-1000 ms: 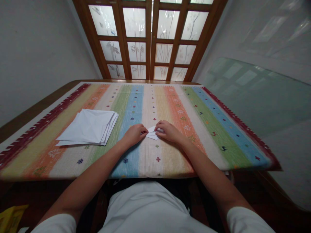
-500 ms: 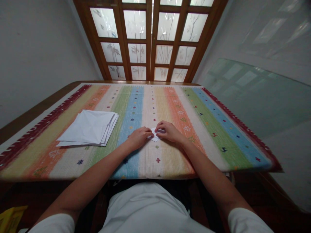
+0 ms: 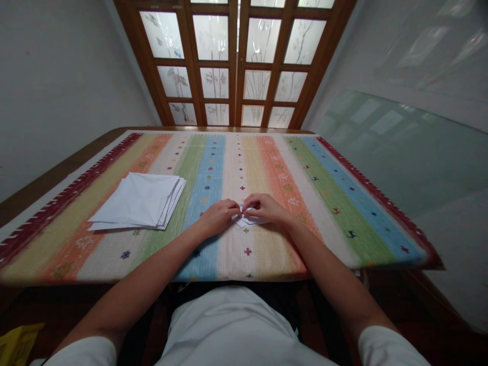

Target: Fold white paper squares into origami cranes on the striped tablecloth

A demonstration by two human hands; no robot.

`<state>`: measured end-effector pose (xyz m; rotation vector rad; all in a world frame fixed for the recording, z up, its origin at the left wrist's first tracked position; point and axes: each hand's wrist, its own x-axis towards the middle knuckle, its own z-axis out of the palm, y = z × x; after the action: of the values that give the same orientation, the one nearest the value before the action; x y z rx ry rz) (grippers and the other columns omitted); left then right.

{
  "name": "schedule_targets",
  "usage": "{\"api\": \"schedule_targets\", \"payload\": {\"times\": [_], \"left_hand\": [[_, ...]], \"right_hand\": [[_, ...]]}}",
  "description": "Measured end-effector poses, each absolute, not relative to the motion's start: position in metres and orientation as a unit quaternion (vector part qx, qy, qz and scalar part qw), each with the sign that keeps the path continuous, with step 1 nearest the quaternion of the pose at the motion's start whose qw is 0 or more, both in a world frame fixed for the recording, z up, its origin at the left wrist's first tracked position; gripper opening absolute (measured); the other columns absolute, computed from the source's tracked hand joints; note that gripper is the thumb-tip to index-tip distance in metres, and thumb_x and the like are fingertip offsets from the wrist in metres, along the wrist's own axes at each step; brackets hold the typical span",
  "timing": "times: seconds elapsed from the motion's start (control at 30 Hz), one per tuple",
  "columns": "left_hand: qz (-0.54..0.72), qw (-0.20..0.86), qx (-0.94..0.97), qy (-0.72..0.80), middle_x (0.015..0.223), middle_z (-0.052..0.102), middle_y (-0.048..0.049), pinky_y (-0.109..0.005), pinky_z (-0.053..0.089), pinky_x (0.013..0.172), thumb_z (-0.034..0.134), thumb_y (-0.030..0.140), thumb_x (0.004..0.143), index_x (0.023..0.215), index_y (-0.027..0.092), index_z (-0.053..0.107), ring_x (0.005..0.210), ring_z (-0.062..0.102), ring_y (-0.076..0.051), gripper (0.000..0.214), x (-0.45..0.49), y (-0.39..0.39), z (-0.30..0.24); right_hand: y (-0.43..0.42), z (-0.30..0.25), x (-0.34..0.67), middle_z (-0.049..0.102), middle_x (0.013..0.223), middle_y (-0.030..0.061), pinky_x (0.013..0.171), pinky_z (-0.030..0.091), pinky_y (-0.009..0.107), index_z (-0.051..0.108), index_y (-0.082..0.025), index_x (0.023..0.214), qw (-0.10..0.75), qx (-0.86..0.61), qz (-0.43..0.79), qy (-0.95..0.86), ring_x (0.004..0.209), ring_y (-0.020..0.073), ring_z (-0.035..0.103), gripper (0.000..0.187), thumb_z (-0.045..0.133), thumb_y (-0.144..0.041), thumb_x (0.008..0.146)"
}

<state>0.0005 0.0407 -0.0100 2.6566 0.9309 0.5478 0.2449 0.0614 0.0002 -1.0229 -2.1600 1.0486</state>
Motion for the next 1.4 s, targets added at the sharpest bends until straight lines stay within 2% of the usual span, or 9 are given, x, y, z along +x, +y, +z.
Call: {"api": "schedule_targets", "payload": {"times": [0.17,0.37,0.57,0.83,0.93,1.03,1.17,1.27,1.4], "left_hand": [[0.227,0.158,0.909,0.312,0.122,0.073,-0.0121,-0.041,0.055,0.105,0.058,0.008,0.096,0.117,0.020,0.074,0.118,0.068,-0.025,0.029,-0.001,0.033,-0.001],[0.270,0.179,0.892,0.317,0.137,0.065,-0.0130,-0.046,0.053,0.112,0.081,0.027,0.087,0.126,0.022,0.065,0.128,0.064,-0.029,0.042,-0.002,0.029,0.009],[0.327,0.153,0.863,0.354,0.125,0.071,-0.0112,-0.040,0.054,0.106,0.065,0.012,0.095,0.121,0.021,0.064,0.121,0.068,-0.025,0.027,-0.001,0.033,0.006],[0.369,0.202,0.812,0.405,0.104,0.078,-0.0067,-0.031,0.056,0.089,0.061,0.013,0.094,0.110,0.019,0.073,0.094,0.071,-0.020,0.021,-0.002,0.032,0.007],[0.374,0.267,0.759,0.460,0.092,0.077,-0.0034,-0.029,0.055,0.078,0.067,0.025,0.093,0.104,0.017,0.074,0.081,0.069,-0.018,0.016,-0.001,0.037,0.006],[0.379,0.382,0.696,0.475,0.094,0.079,-0.0055,-0.027,0.055,0.072,0.072,0.026,0.086,0.111,0.016,0.071,0.081,0.072,-0.018,0.027,-0.003,0.043,0.002],[0.349,0.471,0.646,0.490,0.092,0.080,-0.0075,-0.023,0.050,0.061,0.076,0.022,0.080,0.125,0.016,0.064,0.073,0.073,-0.018,0.047,-0.005,0.047,-0.004],[0.321,0.503,0.643,0.481,0.093,0.081,-0.0075,-0.023,0.049,0.059,0.075,0.018,0.077,0.128,0.017,0.061,0.073,0.073,-0.018,0.053,-0.004,0.045,-0.005],[0.300,0.510,0.663,0.458,0.092,0.081,-0.0049,-0.023,0.049,0.061,0.074,0.018,0.077,0.129,0.018,0.059,0.073,0.073,-0.017,0.054,-0.004,0.042,-0.002]], "right_hand": [[0.064,0.003,0.246,0.080,0.110,0.0093,0.078,0.055,0.032,0.087,-0.021,0.090,0.300,-0.385,0.473,-0.733,0.091,0.0211,0.072,0.018,0.077,-0.035,0.084],[0.063,0.007,0.249,0.084,0.108,0.0123,0.083,0.062,0.036,0.085,-0.017,0.101,0.353,-0.425,0.659,-0.510,0.095,0.0271,0.077,0.030,0.064,-0.030,0.083],[0.058,0.011,0.243,0.084,0.103,0.0144,0.091,0.064,0.040,0.081,-0.012,0.110,0.354,-0.383,0.753,-0.402,0.101,0.0296,0.079,0.049,0.056,-0.019,0.068],[0.050,0.018,0.242,0.081,0.117,0.0175,0.084,0.066,0.039,0.073,-0.015,0.124,0.355,-0.353,0.749,-0.435,0.104,0.0288,0.079,0.055,0.038,-0.053,0.106],[0.054,0.009,0.245,0.078,0.113,0.0145,0.062,0.063,0.034,0.067,-0.020,0.128,0.345,-0.387,0.709,-0.479,0.078,0.0231,0.076,0.064,0.033,-0.070,0.107],[0.061,0.003,0.250,0.073,0.112,0.0107,0.052,0.053,0.029,0.065,-0.025,0.125,0.426,-0.439,0.575,-0.543,0.064,0.0170,0.064,0.060,0.036,-0.074,0.105],[0.059,0.010,0.254,0.068,0.113,0.0109,0.080,0.058,0.038,0.068,-0.026,0.121,0.539,-0.444,0.300,-0.650,0.090,0.0241,0.065,0.046,0.045,-0.063,0.105],[0.050,0.018,0.252,0.070,0.107,0.0119,0.097,0.053,0.047,0.074,-0.025,0.106,0.483,-0.409,0.167,-0.756,0.105,0.0306,0.063,0.030,0.058,-0.049,0.102],[0.045,0.015,0.241,0.074,0.102,0.0119,0.099,0.052,0.045,0.080,-0.024,0.097,0.370,-0.326,0.141,-0.859,0.104,0.0291,0.066,0.019,0.062,-0.030,0.100]]}}
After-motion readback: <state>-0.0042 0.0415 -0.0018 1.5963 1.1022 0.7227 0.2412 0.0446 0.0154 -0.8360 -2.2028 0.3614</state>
